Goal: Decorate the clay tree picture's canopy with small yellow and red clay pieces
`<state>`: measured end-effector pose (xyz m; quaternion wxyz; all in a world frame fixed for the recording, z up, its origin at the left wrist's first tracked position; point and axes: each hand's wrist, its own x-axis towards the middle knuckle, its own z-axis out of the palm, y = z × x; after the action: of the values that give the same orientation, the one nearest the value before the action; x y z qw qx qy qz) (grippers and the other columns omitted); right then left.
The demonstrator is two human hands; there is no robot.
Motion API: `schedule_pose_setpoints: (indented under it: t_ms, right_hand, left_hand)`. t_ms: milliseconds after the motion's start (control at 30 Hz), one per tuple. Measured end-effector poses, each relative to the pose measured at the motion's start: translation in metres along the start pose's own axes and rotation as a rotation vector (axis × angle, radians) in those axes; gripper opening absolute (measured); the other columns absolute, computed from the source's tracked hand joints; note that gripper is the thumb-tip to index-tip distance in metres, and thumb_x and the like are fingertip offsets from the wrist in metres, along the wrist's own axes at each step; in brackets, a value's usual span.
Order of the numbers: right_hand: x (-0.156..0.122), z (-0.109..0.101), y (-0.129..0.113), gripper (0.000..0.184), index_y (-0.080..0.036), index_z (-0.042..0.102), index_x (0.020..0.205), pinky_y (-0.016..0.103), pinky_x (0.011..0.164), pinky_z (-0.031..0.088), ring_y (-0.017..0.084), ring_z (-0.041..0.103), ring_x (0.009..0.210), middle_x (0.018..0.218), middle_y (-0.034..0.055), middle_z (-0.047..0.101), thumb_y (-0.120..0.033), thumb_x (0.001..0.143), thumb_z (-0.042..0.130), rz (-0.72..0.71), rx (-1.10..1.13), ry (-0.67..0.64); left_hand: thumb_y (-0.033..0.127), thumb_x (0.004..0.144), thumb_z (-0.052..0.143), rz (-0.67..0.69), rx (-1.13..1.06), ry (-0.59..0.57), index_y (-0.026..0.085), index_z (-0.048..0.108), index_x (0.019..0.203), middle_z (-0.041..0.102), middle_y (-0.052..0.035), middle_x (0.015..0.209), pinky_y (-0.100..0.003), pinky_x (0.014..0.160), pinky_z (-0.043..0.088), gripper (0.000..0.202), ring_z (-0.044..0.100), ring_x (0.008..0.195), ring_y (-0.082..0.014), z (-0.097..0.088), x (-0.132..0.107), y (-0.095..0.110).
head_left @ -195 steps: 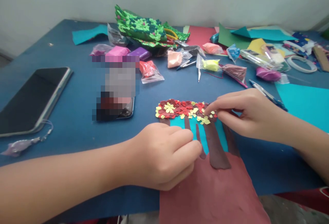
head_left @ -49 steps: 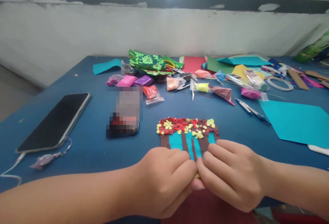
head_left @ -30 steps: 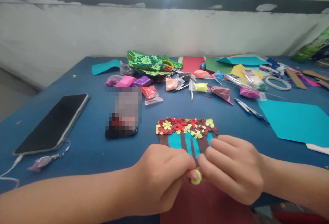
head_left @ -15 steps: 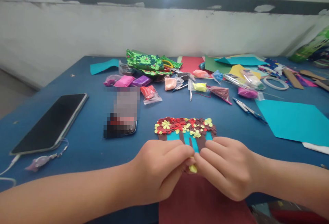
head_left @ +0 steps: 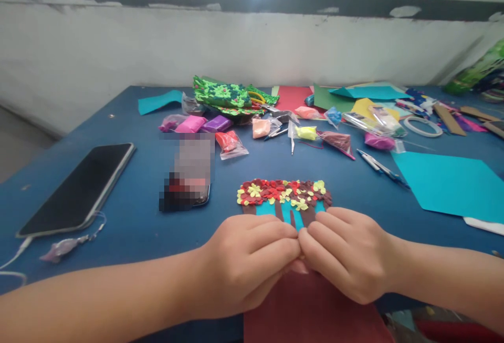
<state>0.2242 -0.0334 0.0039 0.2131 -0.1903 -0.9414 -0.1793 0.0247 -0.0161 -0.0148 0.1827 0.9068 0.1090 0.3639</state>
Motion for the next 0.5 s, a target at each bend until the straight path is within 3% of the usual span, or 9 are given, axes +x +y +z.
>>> schedule_pose_setpoints:
  t_ms: [167, 300, 500]
  right_hand:
    - [0.0039, -0.0018, -0.0022, 0.033, -0.013, 0.057, 0.07, 0.031, 0.048, 0.023, 0.013, 0.037, 0.044, 0.054, 0.0008, 0.049, -0.013, 0.093, 0.034, -0.039, -0.071, -0.037]
    - [0.004, -0.0053, -0.0018, 0.028, -0.013, 0.057, 0.071, 0.031, 0.047, 0.021, 0.013, 0.036, 0.043, 0.052, -0.0013, 0.046, -0.013, 0.091, 0.038, -0.03, -0.13, -0.045]
    - [0.0013, -0.0091, -0.0008, 0.023, -0.012, 0.06, 0.072, 0.031, 0.047, 0.018, 0.013, 0.037, 0.043, 0.051, -0.0007, 0.045, -0.016, 0.088, 0.044, -0.074, -0.122, -0.023]
  left_hand:
    - [0.01, 0.093, 0.042, -0.049, 0.035, 0.018, 0.01, 0.057, 0.083, 0.063, -0.0078, 0.074, -0.024, 0.059, 0.049, 0.018, 0.056, 0.065, -0.0139, 0.0007, -0.002, 0.0014]
    - [0.007, 0.092, 0.039, -0.076, 0.031, 0.061, 0.01, 0.057, 0.09, 0.06, -0.0032, 0.068, -0.02, 0.056, 0.047, 0.018, 0.055, 0.06, -0.0113, 0.0016, -0.0058, -0.0016]
    - [0.002, 0.09, 0.037, -0.101, 0.034, 0.104, 0.009, 0.054, 0.108, 0.067, -0.0078, 0.086, -0.02, 0.071, 0.053, 0.025, 0.063, 0.077, -0.0123, 0.0015, -0.0067, -0.0015]
